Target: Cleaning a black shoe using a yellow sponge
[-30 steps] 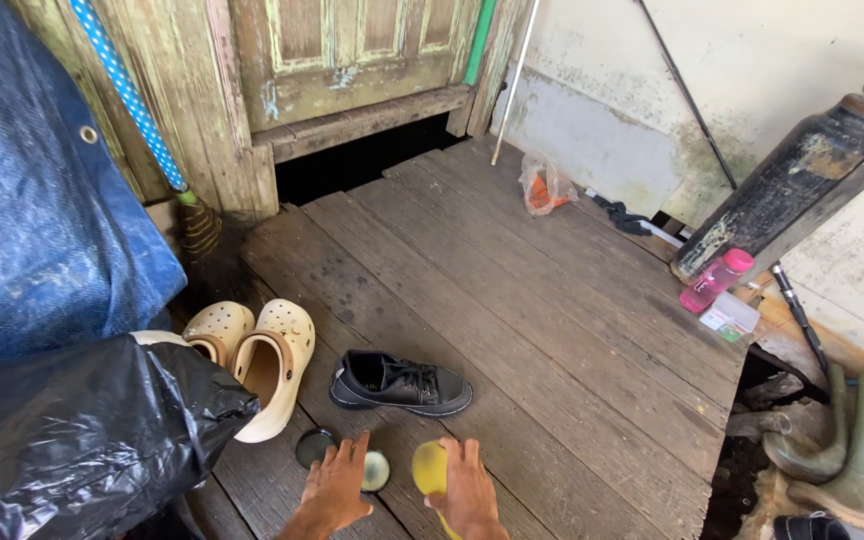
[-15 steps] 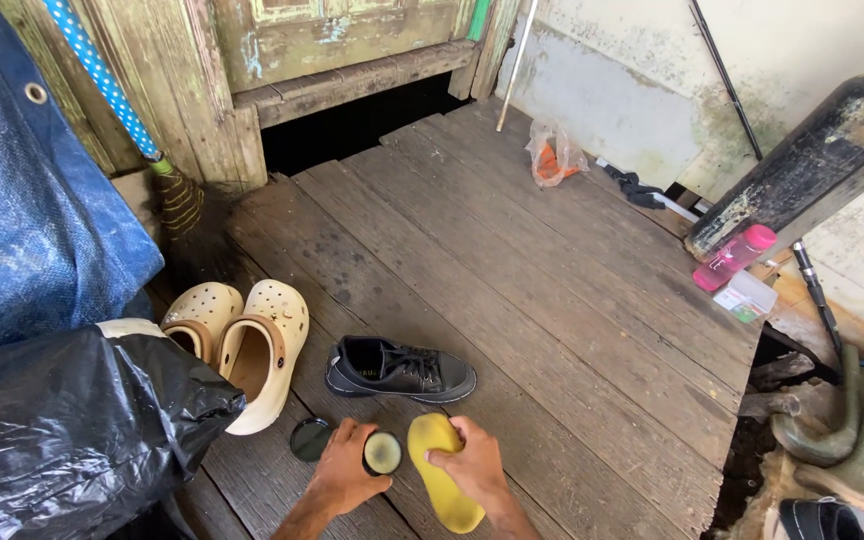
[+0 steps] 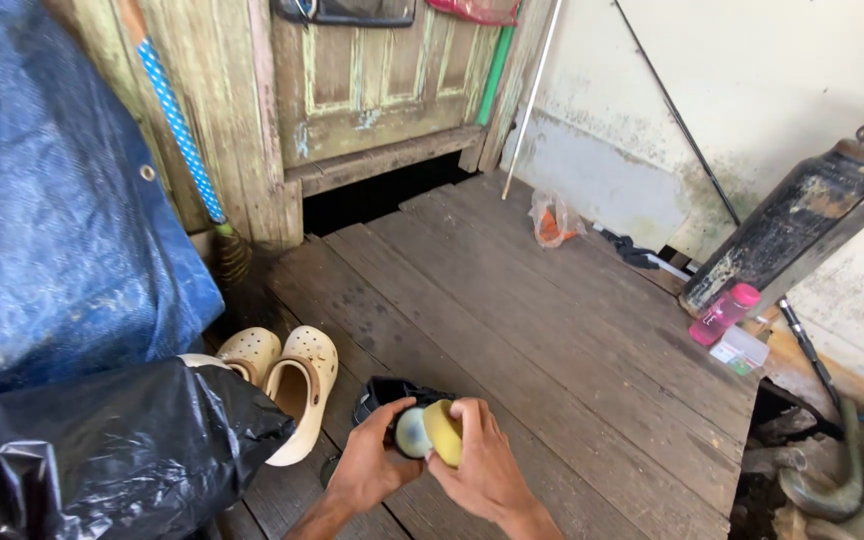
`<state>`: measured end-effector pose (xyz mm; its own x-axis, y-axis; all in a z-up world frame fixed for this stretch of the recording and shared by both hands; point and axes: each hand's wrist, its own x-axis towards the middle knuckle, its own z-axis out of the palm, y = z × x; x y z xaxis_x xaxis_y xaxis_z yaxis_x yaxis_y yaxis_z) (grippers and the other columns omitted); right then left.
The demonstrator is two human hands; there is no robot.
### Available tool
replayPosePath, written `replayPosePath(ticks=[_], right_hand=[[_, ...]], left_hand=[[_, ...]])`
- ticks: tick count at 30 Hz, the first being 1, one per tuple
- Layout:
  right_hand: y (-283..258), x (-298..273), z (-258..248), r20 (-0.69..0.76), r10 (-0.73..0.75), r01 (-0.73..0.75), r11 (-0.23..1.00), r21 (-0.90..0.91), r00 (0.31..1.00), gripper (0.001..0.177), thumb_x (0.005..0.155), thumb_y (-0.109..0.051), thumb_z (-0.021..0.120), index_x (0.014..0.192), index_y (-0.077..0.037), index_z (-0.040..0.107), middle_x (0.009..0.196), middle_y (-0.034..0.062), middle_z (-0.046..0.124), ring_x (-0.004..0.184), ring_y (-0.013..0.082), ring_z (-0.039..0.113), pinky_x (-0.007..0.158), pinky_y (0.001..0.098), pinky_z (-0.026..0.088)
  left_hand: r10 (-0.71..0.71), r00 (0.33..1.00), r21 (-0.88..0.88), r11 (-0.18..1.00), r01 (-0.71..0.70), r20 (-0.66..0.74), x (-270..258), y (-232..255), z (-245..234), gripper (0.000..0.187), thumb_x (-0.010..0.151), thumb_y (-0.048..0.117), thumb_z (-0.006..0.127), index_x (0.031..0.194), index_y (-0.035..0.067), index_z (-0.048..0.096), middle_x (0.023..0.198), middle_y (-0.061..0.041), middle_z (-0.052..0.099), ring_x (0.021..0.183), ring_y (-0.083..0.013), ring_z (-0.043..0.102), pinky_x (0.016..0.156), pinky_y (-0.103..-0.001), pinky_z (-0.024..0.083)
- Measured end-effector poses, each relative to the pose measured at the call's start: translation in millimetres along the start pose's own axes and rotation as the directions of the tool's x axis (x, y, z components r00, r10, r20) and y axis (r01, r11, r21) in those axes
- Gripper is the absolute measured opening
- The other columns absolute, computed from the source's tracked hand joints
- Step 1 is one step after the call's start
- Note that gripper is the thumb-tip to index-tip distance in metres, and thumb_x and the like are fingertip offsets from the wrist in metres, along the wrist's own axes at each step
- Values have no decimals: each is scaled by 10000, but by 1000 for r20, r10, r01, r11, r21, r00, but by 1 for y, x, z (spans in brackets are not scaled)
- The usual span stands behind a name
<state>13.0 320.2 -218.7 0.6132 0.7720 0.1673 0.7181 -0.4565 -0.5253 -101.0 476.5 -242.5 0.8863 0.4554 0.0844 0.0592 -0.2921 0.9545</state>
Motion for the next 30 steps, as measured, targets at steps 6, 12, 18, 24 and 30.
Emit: replayPosePath(ticks=[6,12,18,24,30], right_hand=[[-23,-8,-4,-33,-279,281,958,53,960,725,778,-188,786,1358,-69,369,1449,259,403,1276,455,470,1022,532,427],[-48,-15,-29,-51,-367,361,928,-96,929,626,814,-177,747,1412,-140,568,1533,119,420,1267,334,486,1021,488,399],[-50,-14,-27,-8,-321,315,932,-179,947,475,847,-165,690,1319,-214,697,1474,53,449,1203,276,476,949,453,393],[-55,-9,-44,179,-187,238,913,-332,966,452,881,-153,617,1305,-268,723,1459,-20,440,1180,223,423,913,440,360],[20,3,-50,-66,-283,277,957,-85,957,412,870,-119,617,1261,-170,736,1422,68,569,1217,256,500,1022,501,340]], left_hand=[[83,995,107,991,-77,-55,-11,34,-29,857,654,129,899,1423,122,520,1281,-89,643,1149,-229,696,949,-313,592],[63,998,214,975,-62,5,-18,51,-45,859,669,96,846,1449,106,485,1220,-106,641,1030,-250,692,878,-341,589],[167,986,261,952,-163,6,-13,46,-43,817,672,114,841,1419,52,514,1211,-127,649,1005,-257,697,870,-349,591],[68,993,281,955,-92,94,-7,48,-39,836,713,139,837,1456,70,461,1264,-111,615,1069,-259,686,904,-368,600],[96,995,238,966,-101,33,3,23,-20,915,715,164,881,1510,133,429,1395,-138,544,1222,-282,606,969,-387,569]])
